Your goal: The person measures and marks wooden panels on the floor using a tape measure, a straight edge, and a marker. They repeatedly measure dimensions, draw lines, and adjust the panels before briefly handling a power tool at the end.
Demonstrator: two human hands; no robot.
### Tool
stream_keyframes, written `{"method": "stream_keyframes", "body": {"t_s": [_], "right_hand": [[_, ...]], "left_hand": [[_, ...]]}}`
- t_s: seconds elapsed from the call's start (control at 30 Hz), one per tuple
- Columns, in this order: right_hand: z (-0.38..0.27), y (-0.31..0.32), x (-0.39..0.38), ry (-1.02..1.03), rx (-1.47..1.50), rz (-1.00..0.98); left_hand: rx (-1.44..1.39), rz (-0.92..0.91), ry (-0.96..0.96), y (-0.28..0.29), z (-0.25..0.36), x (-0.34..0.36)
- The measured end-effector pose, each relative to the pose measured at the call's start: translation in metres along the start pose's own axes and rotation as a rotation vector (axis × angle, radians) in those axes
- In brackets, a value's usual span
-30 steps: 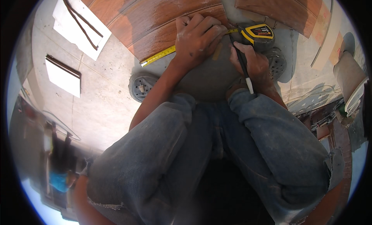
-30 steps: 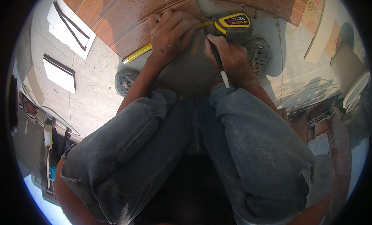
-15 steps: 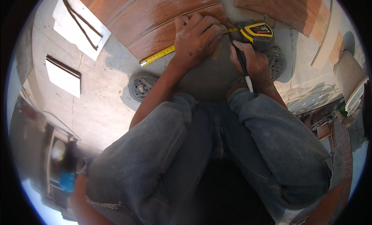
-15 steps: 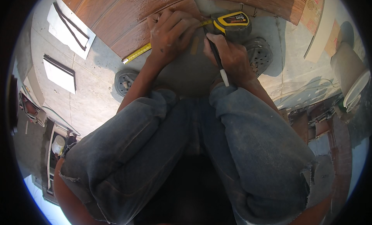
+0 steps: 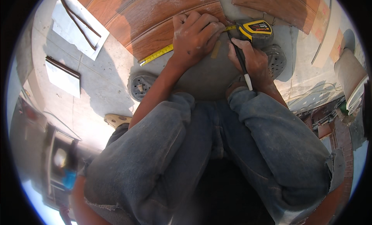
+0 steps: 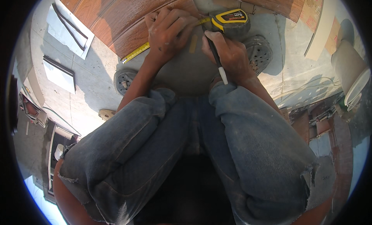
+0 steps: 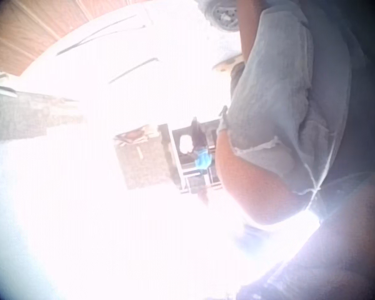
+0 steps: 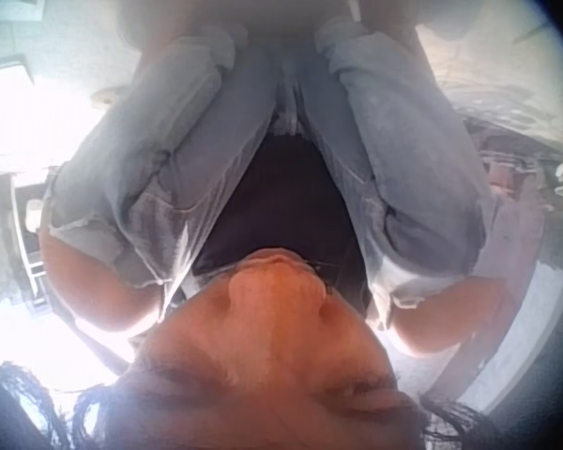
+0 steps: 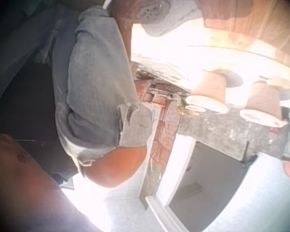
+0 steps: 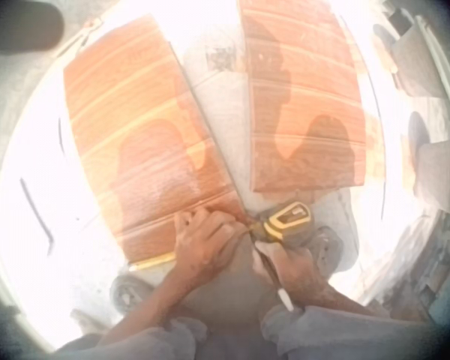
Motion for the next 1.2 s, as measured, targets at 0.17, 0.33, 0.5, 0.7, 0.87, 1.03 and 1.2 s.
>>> {"method": "stream_keyframes", "body": {"t_s": [0.17,0.33,0.5,0.7,0.87,1.03,1.2], "right_hand": [[0.002,-0.001,-0.002,-0.003,0.014,-0.016],[0.001,0.001,-0.001,-0.006,0.031,0.001],[-0.006,0.019,-0.003,0.063,0.168,-0.063],[-0.017,0.081,0.008,0.021,0.156,0.076],[-0.004,0.049,0.025,-0.217,-0.357,-0.451],[-0.009,0.034,0.025,-0.281,-0.572,-0.687],[-0.051,0.077,0.039,-0.16,-0.413,-0.825]], "left_hand": [[0.009,0.009,-0.005,0.0,0.0,0.0],[-0.004,0.033,-0.015,-0.004,-0.001,-0.002],[0.007,0.008,-0.001,-0.001,-0.001,-0.002],[-0.021,0.0,0.015,0.001,0.0,0.001],[-0.039,0.003,-0.017,0.004,0.0,-0.005],[-0.047,-0.04,-0.059,0.014,0.004,-0.013],[-0.113,-0.095,-0.062,0.058,0.012,-0.058]]}}
Point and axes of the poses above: each hand's wrist, its own x-axis towards the middle knuckle, its own y-axis out of the back of the hand, z = x × y, the point moved 6 cm from there along x, towards the middle knuckle, and after that the axes turned 12 degrees about -z, right-handed, at the moved point
